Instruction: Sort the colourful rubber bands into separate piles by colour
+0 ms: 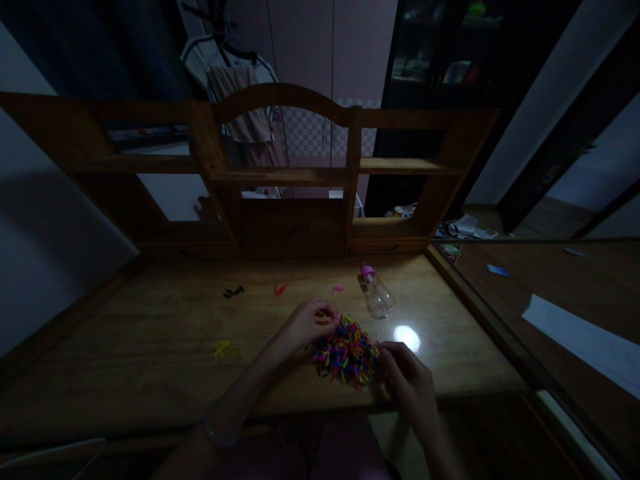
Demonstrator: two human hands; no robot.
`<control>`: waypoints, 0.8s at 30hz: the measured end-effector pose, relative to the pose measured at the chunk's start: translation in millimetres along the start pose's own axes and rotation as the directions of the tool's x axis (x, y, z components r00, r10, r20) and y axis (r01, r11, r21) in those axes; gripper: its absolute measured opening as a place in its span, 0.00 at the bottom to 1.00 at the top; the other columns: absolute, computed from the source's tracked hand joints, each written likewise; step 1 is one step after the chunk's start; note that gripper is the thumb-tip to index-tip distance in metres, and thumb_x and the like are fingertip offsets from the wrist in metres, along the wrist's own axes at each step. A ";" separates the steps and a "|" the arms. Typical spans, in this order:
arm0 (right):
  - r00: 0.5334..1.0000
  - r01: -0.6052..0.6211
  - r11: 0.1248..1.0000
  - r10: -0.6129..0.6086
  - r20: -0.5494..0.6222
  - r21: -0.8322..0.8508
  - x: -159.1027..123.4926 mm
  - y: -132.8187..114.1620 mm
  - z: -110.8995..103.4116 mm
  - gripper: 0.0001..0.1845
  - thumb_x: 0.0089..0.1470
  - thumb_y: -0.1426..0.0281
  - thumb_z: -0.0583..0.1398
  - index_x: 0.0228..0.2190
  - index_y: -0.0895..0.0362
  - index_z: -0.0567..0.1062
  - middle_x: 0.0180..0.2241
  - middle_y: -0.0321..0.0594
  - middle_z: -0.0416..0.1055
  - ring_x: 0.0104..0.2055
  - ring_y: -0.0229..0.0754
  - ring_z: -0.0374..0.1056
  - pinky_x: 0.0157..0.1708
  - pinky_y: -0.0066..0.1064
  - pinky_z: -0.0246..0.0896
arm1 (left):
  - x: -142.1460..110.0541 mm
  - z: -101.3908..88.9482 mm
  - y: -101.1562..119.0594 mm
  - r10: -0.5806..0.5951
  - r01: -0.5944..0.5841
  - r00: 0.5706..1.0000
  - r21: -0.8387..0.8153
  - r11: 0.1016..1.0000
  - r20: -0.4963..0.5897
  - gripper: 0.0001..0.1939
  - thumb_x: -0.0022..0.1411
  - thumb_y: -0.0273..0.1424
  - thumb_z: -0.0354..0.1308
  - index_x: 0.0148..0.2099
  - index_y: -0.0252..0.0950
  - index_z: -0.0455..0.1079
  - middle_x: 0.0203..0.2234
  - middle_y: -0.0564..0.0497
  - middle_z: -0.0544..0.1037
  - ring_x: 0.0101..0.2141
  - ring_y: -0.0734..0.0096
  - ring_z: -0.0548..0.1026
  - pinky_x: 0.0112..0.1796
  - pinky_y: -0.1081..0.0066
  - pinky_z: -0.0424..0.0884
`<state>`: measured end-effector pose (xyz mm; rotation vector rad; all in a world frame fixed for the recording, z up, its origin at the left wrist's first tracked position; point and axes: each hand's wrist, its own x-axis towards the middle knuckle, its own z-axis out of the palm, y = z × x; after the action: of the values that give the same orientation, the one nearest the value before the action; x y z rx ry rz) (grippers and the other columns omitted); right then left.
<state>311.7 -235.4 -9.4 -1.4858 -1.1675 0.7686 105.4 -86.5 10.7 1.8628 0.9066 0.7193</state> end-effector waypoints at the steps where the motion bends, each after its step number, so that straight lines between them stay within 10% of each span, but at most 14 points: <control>1: 1.000 -0.002 1.000 0.002 0.003 -0.002 0.0 1.5 0.0 0.17 0.60 0.56 0.58 0.37 0.58 0.76 0.31 0.42 0.75 0.31 0.43 0.71 0.26 0.26 0.65 | 0.0 -0.6 1.4 -0.001 0.001 1.000 0.003 1.000 0.001 0.10 0.55 0.36 0.62 0.34 0.33 0.74 0.37 0.46 0.75 0.38 0.66 0.75 0.38 0.72 0.72; 12: 1.000 -0.007 1.000 0.007 0.004 -0.003 -0.9 -0.3 -0.1 0.16 0.60 0.58 0.57 0.38 0.58 0.76 0.30 0.42 0.74 0.32 0.45 0.71 0.29 0.27 0.66 | 3.0 -7.8 17.5 -0.107 0.128 0.984 -0.144 0.981 0.145 0.15 0.57 0.40 0.61 0.39 0.32 0.73 0.35 0.45 0.79 0.36 0.66 0.77 0.36 0.71 0.71; 24: 1.000 0.008 1.000 -0.008 -0.015 -0.007 -1.4 6.8 0.8 0.14 0.60 0.59 0.58 0.38 0.56 0.76 0.31 0.39 0.73 0.33 0.43 0.70 0.29 0.25 0.64 | 65.5 -27.1 -8.4 0.074 -0.070 0.997 0.371 0.926 0.002 0.07 0.57 0.30 0.57 0.36 0.34 0.74 0.32 0.48 0.76 0.35 0.66 0.72 0.37 0.70 0.66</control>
<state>312.3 -236.3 -16.2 -1.4889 -1.1648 0.7471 118.5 -17.1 21.2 2.2368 1.0414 0.6344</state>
